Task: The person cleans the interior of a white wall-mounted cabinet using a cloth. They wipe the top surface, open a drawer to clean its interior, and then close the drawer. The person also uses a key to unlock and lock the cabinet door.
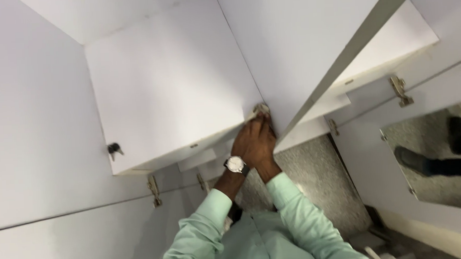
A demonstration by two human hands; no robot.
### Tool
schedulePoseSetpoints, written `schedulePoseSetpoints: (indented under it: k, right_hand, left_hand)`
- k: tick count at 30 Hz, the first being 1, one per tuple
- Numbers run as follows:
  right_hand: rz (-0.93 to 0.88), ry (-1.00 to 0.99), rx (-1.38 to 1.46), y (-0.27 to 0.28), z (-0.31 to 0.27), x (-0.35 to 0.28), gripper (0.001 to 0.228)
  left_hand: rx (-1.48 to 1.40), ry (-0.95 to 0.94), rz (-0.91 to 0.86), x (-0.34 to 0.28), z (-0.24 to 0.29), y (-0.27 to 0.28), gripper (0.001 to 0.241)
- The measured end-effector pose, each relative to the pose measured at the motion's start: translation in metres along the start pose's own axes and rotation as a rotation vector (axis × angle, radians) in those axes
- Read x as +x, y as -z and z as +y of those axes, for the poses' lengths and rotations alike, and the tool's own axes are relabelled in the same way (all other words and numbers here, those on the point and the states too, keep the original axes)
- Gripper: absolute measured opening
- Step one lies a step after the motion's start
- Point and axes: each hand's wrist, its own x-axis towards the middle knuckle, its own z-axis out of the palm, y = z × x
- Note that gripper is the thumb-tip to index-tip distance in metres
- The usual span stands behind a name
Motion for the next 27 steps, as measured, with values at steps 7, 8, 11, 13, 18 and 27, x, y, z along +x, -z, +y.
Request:
schedulePoseSetpoints:
  k: [7, 8, 11, 13, 18, 27]
  right_hand:
    - [0.235, -0.149, -0.657, 0.037, -0.076, -0.001, 0.037]
    - [0.216, -0.168, -0.594, 0.043, -0.080, -0.002, 0.037]
    - [0.112, -0.179, -0.555, 0.031, -0.075, -0.006, 0.039]
    - [0.031, -0.169, -0.580, -0.018, -0.054, -0.007, 0.040]
    - [0.111, -0.127, -0.762, 0.033, -0.076, -0.013, 0.037]
    - [-0.447, -0.658, 1.706, 0.031, -0.004, -0.019, 0.027]
  left_hand:
    - [0.049, -0.034, -0.084, -0.002, -0.004, -0.007, 0.056]
    - [0.067, -0.046, -0.071, -0.002, -0.003, -0.008, 0.055]
    - [0.095, -0.050, -0.034, -0.004, 0.001, -0.007, 0.055]
    - [0.107, -0.043, -0.005, -0.008, 0.000, -0.007, 0.055]
    - [0.073, -0.109, -0.070, -0.023, -0.009, -0.028, 0.053]
    - [-0.110, 0.200, -0.284, -0.078, -0.026, -0.037, 0.071]
